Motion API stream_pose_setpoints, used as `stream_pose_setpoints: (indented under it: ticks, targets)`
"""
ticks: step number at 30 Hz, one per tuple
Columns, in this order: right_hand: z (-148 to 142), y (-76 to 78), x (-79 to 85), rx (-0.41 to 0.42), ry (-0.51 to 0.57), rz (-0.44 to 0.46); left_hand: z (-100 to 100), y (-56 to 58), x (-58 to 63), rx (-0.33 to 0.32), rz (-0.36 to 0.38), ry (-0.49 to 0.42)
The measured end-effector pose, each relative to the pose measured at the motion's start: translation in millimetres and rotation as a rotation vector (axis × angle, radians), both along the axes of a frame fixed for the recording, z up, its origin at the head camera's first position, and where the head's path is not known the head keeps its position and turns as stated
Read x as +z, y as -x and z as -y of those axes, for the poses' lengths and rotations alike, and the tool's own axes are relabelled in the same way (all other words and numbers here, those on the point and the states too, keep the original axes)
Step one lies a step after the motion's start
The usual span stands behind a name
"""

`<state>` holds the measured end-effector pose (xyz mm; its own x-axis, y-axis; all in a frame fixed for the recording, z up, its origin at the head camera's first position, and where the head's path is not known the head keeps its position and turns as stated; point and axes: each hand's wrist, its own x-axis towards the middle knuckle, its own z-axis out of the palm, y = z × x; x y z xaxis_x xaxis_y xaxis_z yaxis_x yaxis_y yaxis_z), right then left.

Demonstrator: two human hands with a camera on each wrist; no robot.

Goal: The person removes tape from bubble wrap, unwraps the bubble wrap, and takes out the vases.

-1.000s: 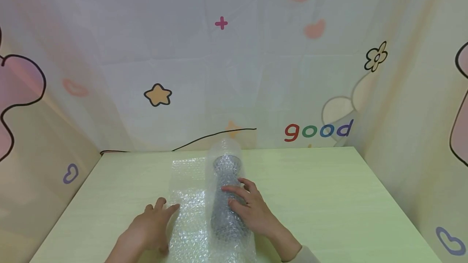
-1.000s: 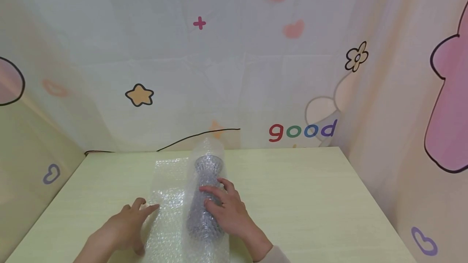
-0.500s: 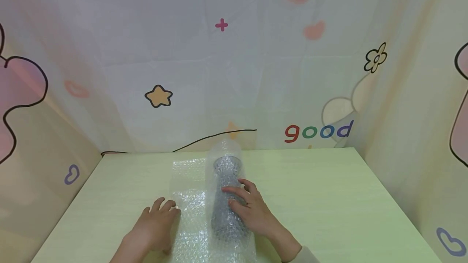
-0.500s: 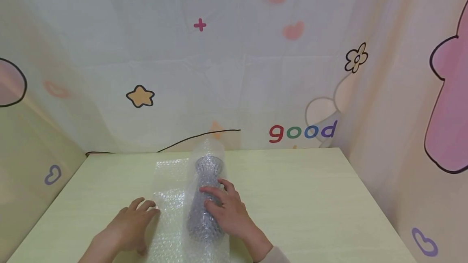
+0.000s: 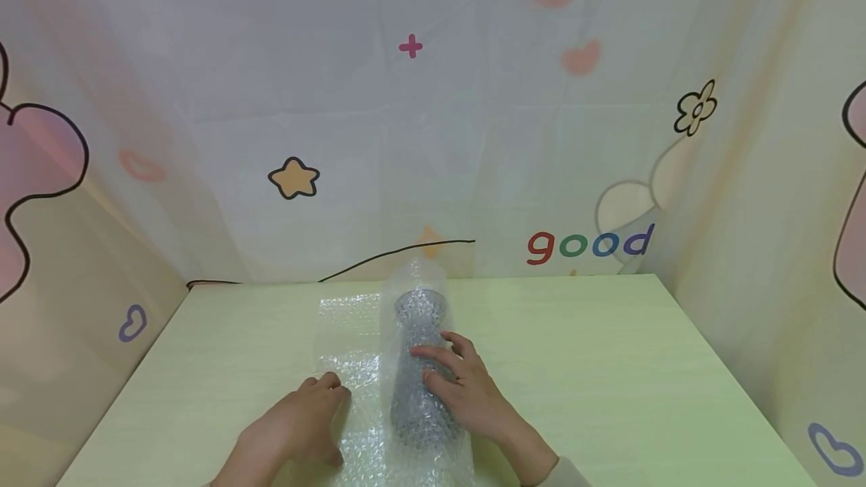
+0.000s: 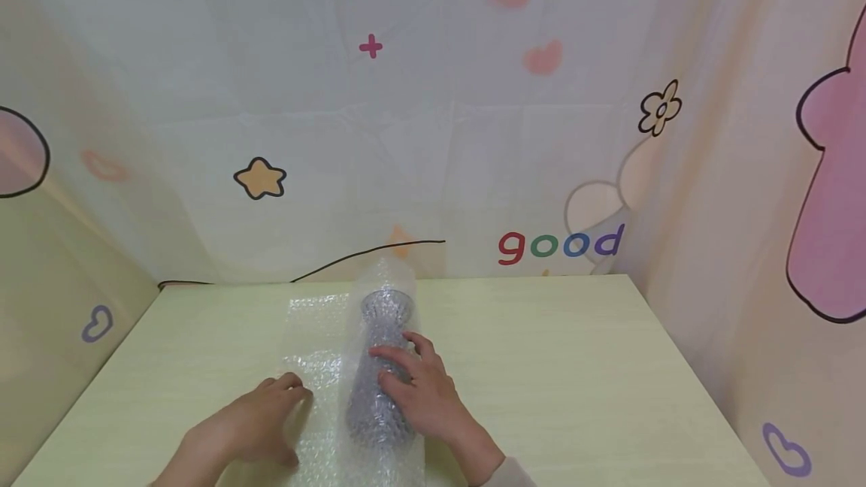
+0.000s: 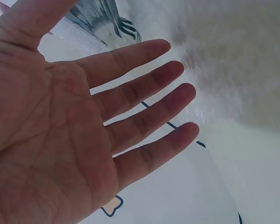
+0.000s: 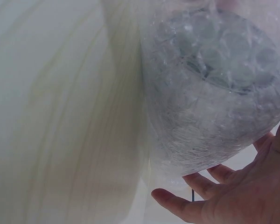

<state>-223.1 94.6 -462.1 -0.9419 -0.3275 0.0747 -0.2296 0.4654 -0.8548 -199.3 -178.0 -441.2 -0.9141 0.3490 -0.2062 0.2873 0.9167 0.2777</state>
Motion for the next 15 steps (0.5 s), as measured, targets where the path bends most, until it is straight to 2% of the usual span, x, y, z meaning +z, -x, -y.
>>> stream_pose_setpoints:
  ticks: [10, 15]
  targets:
    - [-0.1, 0.9, -1.1, -0.004, -0.006, -0.009, -12.5, 4.5, 0.7, -0.024, 0.016, -0.024]
    - [-0.1, 0.4, -0.7, -0.002, -0.002, -0.01, -17.3, 6.9, -2.0, -0.069, -0.015, -0.053]
